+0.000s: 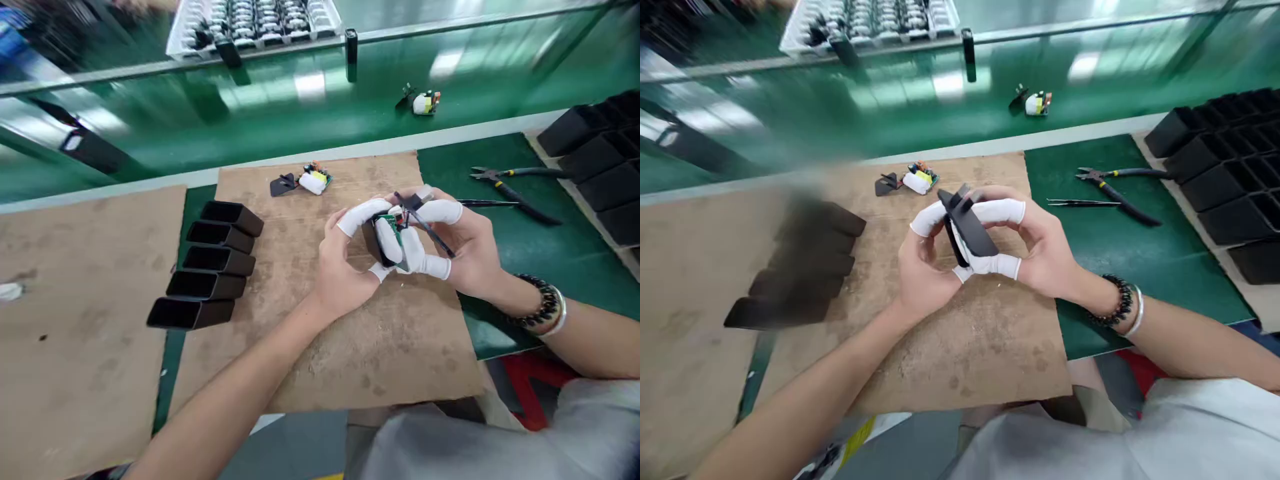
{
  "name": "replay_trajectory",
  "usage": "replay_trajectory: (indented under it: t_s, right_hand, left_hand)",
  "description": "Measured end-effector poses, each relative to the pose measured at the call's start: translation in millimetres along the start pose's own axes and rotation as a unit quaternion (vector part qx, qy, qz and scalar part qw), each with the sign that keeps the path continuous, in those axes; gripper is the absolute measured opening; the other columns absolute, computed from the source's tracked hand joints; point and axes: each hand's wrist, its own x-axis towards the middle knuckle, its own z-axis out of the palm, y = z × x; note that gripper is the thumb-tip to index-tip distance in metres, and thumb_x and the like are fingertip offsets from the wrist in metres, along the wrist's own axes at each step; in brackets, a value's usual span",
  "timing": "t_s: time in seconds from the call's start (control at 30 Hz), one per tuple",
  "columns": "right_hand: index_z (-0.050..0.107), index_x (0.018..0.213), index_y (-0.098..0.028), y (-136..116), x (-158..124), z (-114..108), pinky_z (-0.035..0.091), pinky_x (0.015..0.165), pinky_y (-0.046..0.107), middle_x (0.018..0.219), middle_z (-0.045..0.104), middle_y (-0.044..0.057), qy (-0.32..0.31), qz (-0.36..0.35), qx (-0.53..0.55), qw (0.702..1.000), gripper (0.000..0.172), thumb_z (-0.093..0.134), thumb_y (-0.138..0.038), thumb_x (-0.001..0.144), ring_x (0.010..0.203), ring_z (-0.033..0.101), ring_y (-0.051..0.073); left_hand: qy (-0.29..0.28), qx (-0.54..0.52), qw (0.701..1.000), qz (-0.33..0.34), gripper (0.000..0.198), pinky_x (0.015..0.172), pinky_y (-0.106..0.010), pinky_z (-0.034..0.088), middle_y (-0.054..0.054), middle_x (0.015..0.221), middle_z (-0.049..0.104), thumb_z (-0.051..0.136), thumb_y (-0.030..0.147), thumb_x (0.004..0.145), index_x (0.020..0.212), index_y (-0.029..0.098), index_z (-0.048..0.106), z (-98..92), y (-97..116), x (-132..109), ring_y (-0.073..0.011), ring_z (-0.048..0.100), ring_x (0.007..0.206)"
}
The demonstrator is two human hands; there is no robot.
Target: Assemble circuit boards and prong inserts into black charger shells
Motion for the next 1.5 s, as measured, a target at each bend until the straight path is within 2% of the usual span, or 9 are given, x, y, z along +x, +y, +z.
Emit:
replay_trajectory:
  t_s: [0.1, 0.2, 0.3, 0.4, 0.5, 0.67, 0.83, 1.17, 1.5]
  right_hand:
    - [0.072, 0.122, -0.031, 1, -2, 1, 0.061, 0.101, 0.042, 0.130, 0.069, 0.007, 0.024, 0.006, 0.026, 0.999, 0.050, 0.089, -0.018, 0.077, 0.124, 0.068, 0.023]
    - [0.073, 0.118, -0.029, -4, -1, 1, 0.058, 0.106, 0.047, 0.129, 0.069, 0.007, 0.036, 0.007, 0.022, 0.999, 0.041, 0.087, -0.025, 0.080, 0.124, 0.067, 0.025]
    - [0.074, 0.112, -0.026, -8, 1, 2, 0.051, 0.115, 0.051, 0.138, 0.064, 0.009, 0.041, 0.034, -0.003, 0.999, 0.033, 0.086, -0.031, 0.081, 0.134, 0.061, 0.028]
    - [0.073, 0.110, -0.027, -9, 3, 3, 0.049, 0.116, 0.053, 0.141, 0.062, 0.009, 0.043, 0.065, -0.015, 0.997, 0.033, 0.086, -0.036, 0.081, 0.135, 0.060, 0.030]
    - [0.073, 0.109, -0.028, -8, 3, 4, 0.049, 0.116, 0.051, 0.138, 0.064, 0.008, 0.028, 0.049, -0.030, 0.998, 0.028, 0.083, -0.031, 0.083, 0.132, 0.062, 0.028]
    - [0.073, 0.110, -0.026, -5, 1, 1, 0.052, 0.113, 0.050, 0.132, 0.066, 0.010, 0.024, 0.060, -0.006, 0.998, 0.036, 0.089, -0.029, 0.078, 0.127, 0.064, 0.028]
    - [0.076, 0.110, -0.030, 1, -2, 1, 0.052, 0.112, 0.051, 0.129, 0.068, 0.007, 0.038, 0.052, 0.018, 0.998, 0.044, 0.094, -0.028, 0.070, 0.128, 0.064, 0.029]
    - [0.075, 0.114, -0.036, -1, 0, 2, 0.058, 0.107, 0.046, 0.129, 0.067, 0.003, 0.018, 0.052, 0.025, 0.998, 0.040, 0.088, -0.023, 0.078, 0.127, 0.065, 0.024]
    - [0.076, 0.110, -0.033, -3, 1, 4, 0.059, 0.105, 0.046, 0.125, 0.069, 0.004, 0.028, 0.070, 0.034, 0.997, 0.041, 0.093, -0.029, 0.073, 0.128, 0.064, 0.027]
  left_hand:
    - [0.003, 0.015, 0.999, -0.045, 0.062, 0.113, -0.050, 0.050, -0.009, 0.131, 0.070, 0.083, 0.024, 0.073, 0.131, 0.024, 0.058, 1.6, -1, -2, -0.0315, 0.065, 0.126]
    - [0.006, -0.004, 0.998, -0.066, 0.058, 0.113, -0.048, 0.052, -0.007, 0.131, 0.070, 0.081, 0.023, 0.076, 0.130, 0.026, 0.059, 2.3, -2, -1, -0.0293, 0.065, 0.127]
    - [0.010, -0.024, 0.998, -0.057, 0.058, 0.112, -0.047, 0.052, -0.005, 0.131, 0.070, 0.081, 0.023, 0.076, 0.130, 0.028, 0.060, 2.5, -2, 0, -0.0284, 0.065, 0.126]
    - [0.010, -0.025, 0.998, -0.052, 0.059, 0.112, -0.049, 0.052, -0.006, 0.132, 0.070, 0.081, 0.025, 0.077, 0.132, 0.028, 0.059, 2.4, -2, -1, -0.0295, 0.065, 0.126]
    - [0.010, -0.025, 0.999, -0.045, 0.060, 0.113, -0.049, 0.051, -0.006, 0.134, 0.069, 0.081, 0.027, 0.078, 0.134, 0.028, 0.058, 2.2, -2, -2, -0.0300, 0.064, 0.128]
    - [0.023, -0.011, 0.999, -0.038, 0.058, 0.113, -0.048, 0.051, -0.006, 0.134, 0.069, 0.079, 0.025, 0.079, 0.133, 0.028, 0.058, 2.7, -1, -2, -0.0291, 0.063, 0.131]
    - [0.021, 0.011, 1.000, -0.006, 0.058, 0.114, -0.051, 0.049, -0.007, 0.135, 0.069, 0.075, 0.019, 0.078, 0.132, 0.027, 0.056, 2.2, 2, -1, -0.0295, 0.065, 0.130]
    - [0.024, 0.048, 0.999, 0.006, 0.059, 0.111, -0.051, 0.051, -0.008, 0.132, 0.070, 0.070, 0.016, 0.075, 0.130, 0.027, 0.054, 1.9, 3, 0, -0.0293, 0.066, 0.128]
    - [0.031, 0.044, 0.998, -0.014, 0.059, 0.110, -0.052, 0.051, -0.007, 0.129, 0.071, 0.070, 0.012, 0.072, 0.127, 0.027, 0.057, 2.4, 5, 0, -0.0304, 0.068, 0.124]
